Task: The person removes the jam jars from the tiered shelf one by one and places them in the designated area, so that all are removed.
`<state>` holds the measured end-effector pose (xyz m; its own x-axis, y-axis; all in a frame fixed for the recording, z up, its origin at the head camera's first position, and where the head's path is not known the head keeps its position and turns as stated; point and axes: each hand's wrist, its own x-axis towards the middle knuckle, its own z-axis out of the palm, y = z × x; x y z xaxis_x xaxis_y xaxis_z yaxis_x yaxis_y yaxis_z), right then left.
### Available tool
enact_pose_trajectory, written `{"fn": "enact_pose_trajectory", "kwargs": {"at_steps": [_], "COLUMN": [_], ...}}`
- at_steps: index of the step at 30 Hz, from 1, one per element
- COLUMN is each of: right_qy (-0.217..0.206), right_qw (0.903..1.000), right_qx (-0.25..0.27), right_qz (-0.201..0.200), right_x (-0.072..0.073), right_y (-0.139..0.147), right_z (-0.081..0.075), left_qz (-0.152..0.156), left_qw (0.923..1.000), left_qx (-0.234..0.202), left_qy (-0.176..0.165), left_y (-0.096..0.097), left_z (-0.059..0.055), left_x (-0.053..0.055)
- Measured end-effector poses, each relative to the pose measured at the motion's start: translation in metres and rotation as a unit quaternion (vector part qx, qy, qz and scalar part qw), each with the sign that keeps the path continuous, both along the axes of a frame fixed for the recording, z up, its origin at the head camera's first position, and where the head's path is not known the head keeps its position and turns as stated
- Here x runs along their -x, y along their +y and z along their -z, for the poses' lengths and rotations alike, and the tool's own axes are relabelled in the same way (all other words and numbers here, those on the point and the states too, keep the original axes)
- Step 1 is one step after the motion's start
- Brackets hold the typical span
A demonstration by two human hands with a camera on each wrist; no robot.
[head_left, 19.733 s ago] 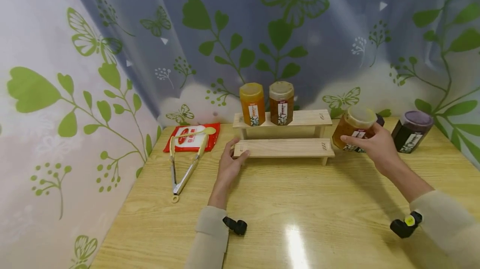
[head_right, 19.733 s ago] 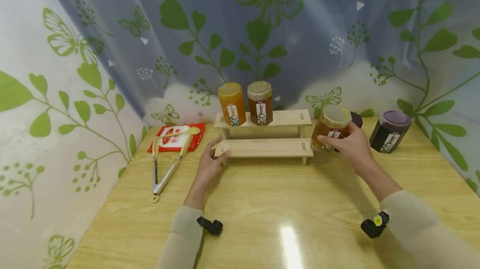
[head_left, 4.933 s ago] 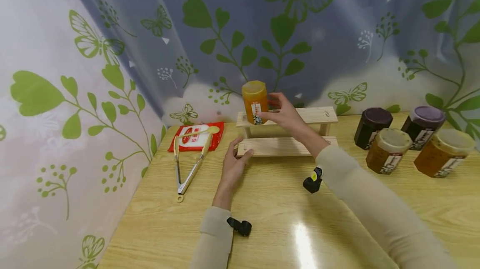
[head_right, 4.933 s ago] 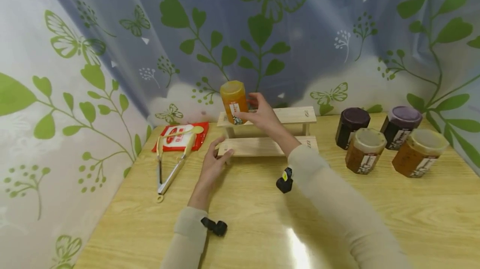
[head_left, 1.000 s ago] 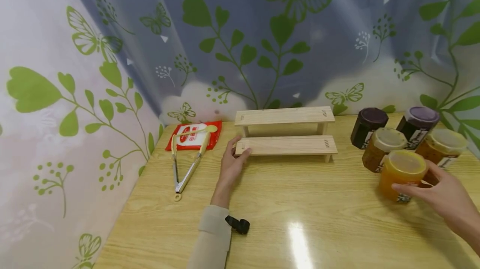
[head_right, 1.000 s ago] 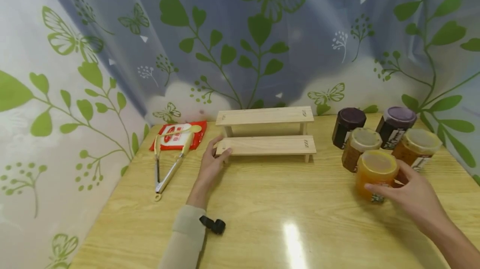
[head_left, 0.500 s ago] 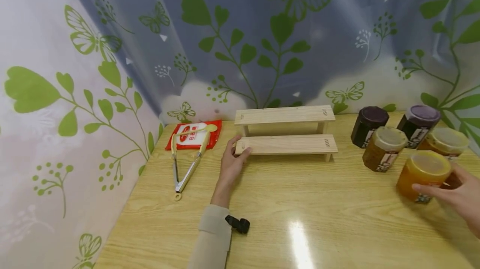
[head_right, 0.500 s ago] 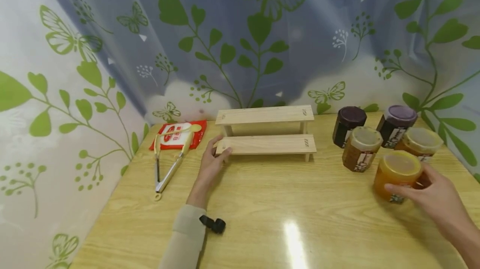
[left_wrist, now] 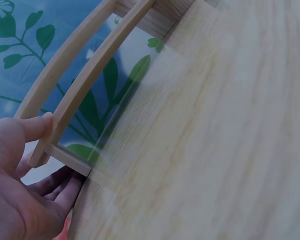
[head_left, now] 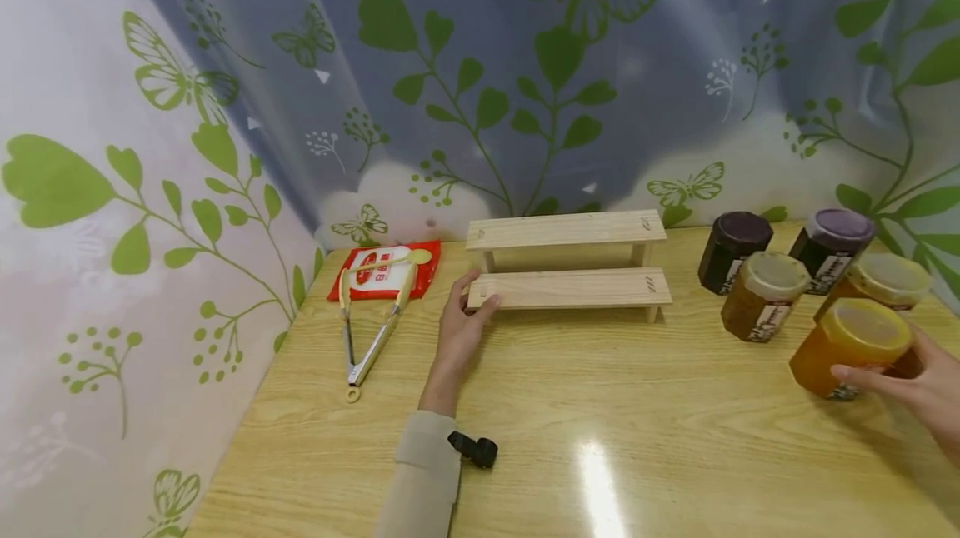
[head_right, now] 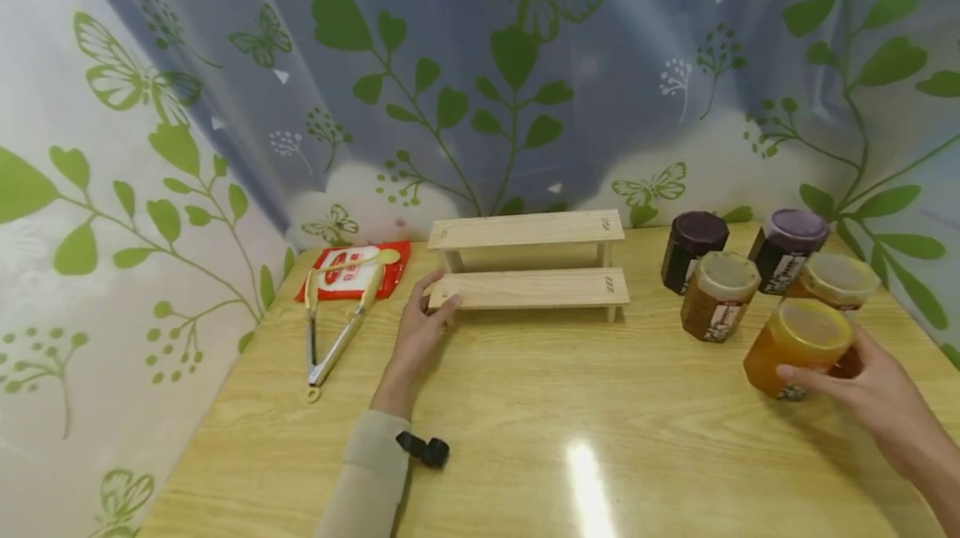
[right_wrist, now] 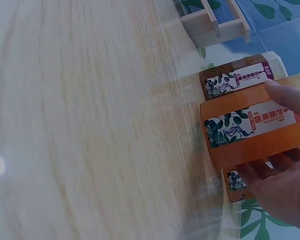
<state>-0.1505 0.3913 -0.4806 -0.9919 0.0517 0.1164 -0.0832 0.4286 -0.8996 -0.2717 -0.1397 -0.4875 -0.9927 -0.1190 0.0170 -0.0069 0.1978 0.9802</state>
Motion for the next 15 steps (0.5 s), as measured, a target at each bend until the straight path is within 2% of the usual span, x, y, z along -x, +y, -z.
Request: {"fn": "enact_pose_trajectory", "kwargs": {"at_steps": [5,8,12,15], "right_qy": [-0.028,-0.039,-0.042,-0.013], "right_qw": [0.9987,0.9975,0.9960,0.9960], "right_qx": [-0.043,-0.059,-0.078,-0.088], "right_qz": [-0.004,-0.009,-0.009,0.008], "right_x": [0.003,0.006,0.004,0.000], "right_y": [-0.001,0.000,0.000,-0.001], "right_z": [-0.005,-0.005,-0.009,-0.012], "left_qz": [-0.002,-0.002,0.019,0.038], "left_qw": [1.0000,0.9999,0.9995,0.9983], "left_qx": [0.005,0.011,0.022,0.044], "left_qy": [0.006,-0.004,-0.015,-0.006], "left_y": [-0.002,-0.004,-0.013,-0.030], "left_z": [-0.003,-0.005,-0.016,-0.030], "left_x": [0.002,0.002,-0.002,-0.006]}}
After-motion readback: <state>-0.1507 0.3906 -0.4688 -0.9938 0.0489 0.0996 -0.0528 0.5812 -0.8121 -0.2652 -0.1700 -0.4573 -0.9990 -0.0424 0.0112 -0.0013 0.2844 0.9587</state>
